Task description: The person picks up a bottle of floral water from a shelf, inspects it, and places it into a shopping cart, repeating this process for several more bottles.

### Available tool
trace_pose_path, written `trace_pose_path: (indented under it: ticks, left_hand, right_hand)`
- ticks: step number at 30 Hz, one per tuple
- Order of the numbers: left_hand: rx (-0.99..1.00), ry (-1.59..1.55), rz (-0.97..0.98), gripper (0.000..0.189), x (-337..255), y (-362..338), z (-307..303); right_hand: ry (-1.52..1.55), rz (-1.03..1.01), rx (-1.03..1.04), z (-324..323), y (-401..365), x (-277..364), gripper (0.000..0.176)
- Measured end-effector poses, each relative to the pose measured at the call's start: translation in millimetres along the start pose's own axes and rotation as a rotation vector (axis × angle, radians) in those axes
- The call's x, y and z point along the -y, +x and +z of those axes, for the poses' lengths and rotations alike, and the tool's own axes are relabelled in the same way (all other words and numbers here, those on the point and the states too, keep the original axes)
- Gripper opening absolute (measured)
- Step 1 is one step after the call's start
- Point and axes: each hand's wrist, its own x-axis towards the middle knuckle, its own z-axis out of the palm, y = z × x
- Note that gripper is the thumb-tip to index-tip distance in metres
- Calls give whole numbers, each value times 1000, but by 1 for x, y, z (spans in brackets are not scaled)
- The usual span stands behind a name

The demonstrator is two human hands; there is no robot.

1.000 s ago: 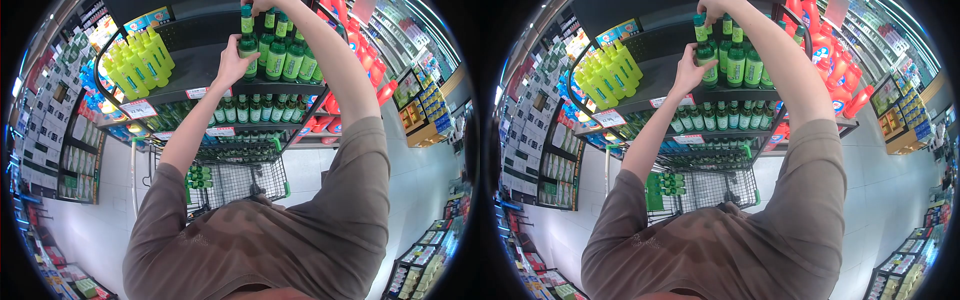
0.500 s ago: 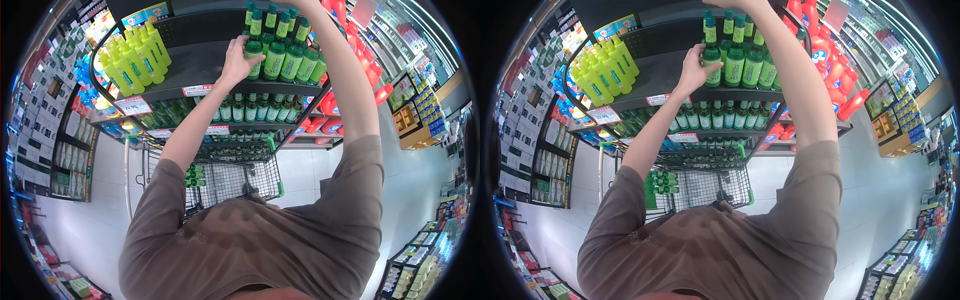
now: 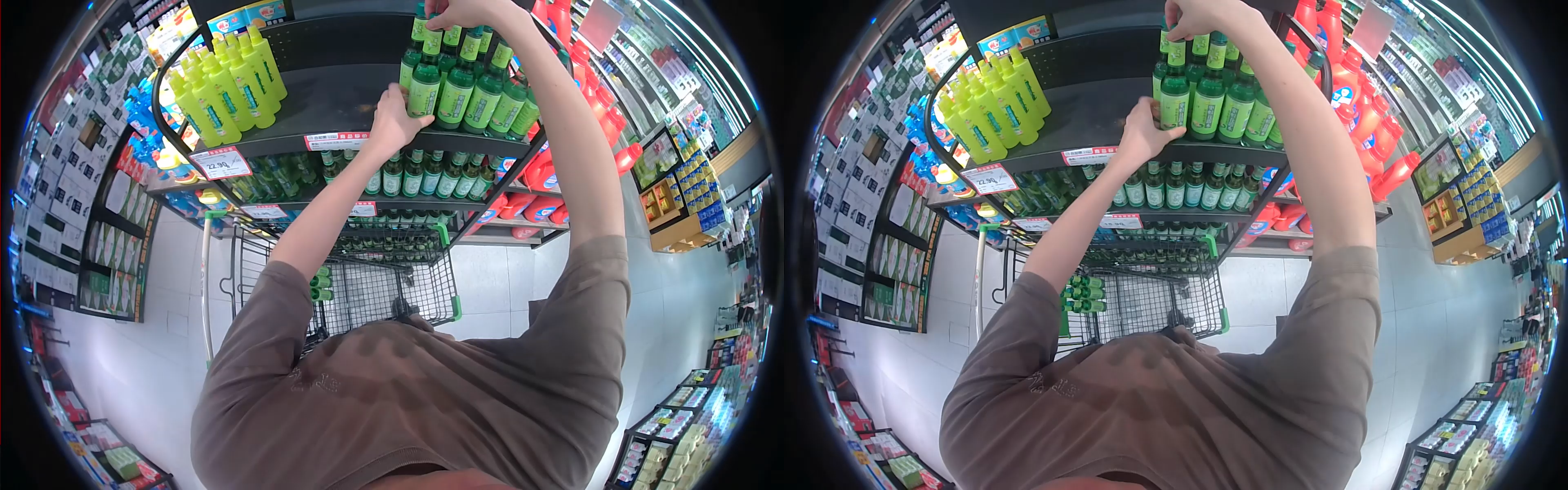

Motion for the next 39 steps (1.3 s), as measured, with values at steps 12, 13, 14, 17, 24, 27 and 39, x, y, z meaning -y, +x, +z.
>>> trace_pose_path:
  ticks: [12,13,14,17,24,27,39]
  left_hand:
    - [-77,-66,80,52,12,-2,12]
    - [-78,-70,73,53,12,-4,11]
    - [-80,-71,69,53,12,-6,10]
    - [-47,-130,29,56,11,-15,3]
    - [-509,-75,334,33,24,-113,-36]
    - [-469,-117,111,27,65,-191,-43]
    - [773,100,-886,35,276,-508,-43]
  right_hand:
    - [-17,-9,-24,7,7,-14,34]
    - [-12,-25,-39,7,6,-11,35]
    - [-12,-29,-35,6,4,-10,35]
    - [2,-31,-70,7,-2,-9,38]
    - [170,-87,-721,26,-53,37,42]
    - [337,-182,-864,65,-86,71,15]
    - [669,31,875,464,-272,110,42]
